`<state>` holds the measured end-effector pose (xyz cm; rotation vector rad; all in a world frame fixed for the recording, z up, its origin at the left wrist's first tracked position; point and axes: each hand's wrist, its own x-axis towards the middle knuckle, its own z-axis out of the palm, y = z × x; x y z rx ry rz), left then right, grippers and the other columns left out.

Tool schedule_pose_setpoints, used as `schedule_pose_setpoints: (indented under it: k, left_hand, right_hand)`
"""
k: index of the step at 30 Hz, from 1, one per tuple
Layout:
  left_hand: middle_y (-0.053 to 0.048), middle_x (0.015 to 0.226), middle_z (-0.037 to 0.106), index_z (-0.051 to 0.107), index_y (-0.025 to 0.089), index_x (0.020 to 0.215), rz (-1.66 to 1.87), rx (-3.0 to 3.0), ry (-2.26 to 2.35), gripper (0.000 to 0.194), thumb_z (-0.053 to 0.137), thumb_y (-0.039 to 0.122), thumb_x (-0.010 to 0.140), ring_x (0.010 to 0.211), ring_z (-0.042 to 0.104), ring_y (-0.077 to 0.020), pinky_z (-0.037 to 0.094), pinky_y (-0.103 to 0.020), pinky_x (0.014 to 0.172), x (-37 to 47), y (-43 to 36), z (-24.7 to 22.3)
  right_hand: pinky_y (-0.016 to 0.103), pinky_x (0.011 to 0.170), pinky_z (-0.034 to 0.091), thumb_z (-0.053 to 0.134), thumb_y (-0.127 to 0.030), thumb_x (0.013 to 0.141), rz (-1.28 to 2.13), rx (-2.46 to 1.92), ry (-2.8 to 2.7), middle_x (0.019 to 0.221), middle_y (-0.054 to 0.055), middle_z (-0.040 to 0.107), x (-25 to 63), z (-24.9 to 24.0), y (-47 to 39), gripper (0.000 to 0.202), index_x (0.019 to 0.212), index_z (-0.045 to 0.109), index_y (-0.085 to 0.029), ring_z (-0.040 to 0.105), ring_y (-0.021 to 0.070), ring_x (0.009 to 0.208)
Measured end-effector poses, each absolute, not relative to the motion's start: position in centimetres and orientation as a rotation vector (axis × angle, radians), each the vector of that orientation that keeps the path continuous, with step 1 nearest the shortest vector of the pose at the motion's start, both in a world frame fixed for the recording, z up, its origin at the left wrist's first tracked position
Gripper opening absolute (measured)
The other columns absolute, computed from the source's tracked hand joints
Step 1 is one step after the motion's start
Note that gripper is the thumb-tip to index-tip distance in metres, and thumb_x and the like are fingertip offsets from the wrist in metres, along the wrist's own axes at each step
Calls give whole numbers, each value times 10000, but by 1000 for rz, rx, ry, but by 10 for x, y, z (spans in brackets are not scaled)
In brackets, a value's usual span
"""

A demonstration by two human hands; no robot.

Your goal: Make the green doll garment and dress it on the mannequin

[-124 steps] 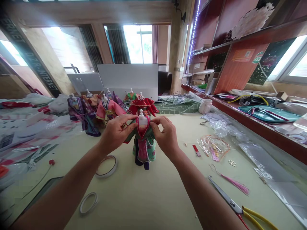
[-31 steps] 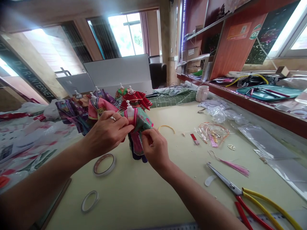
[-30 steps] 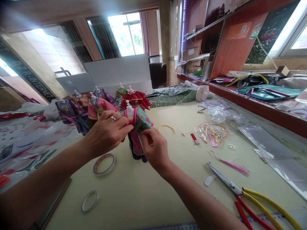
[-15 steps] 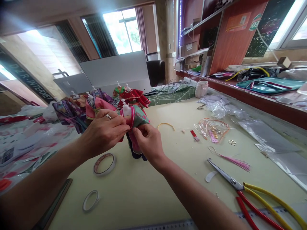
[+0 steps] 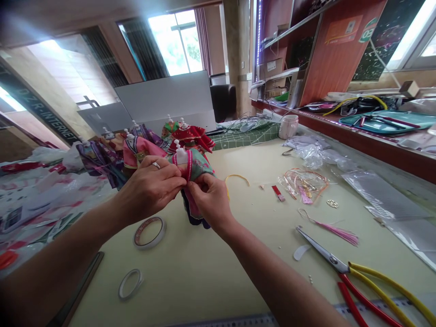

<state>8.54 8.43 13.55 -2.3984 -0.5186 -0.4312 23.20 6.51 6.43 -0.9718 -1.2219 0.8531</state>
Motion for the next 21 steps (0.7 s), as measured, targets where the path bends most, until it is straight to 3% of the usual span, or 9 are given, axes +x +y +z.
schedule_pose_setpoints:
  k: [8,21]
  left_hand:
    - [-29,768,607,649,196,771,-444,-2505,-558,189,479,148,838,796,524,-195,371,-379,809,83,82,138]
    - [-15,756,601,652,181,786,-428,-2604,-572,193,475,165,860,762,527,-167,364,-361,802,84,81,142]
  right_hand:
    - [202,443,293,557,-276,703,738,-1030,-1266,507,-62,401,230,60,68,224,549,424,-184,336,69,487]
    - [201,442,298,587,-240,709,765,-970,-1304,494,-57,421,237,64,67,217,539,474,-165,362,71,489]
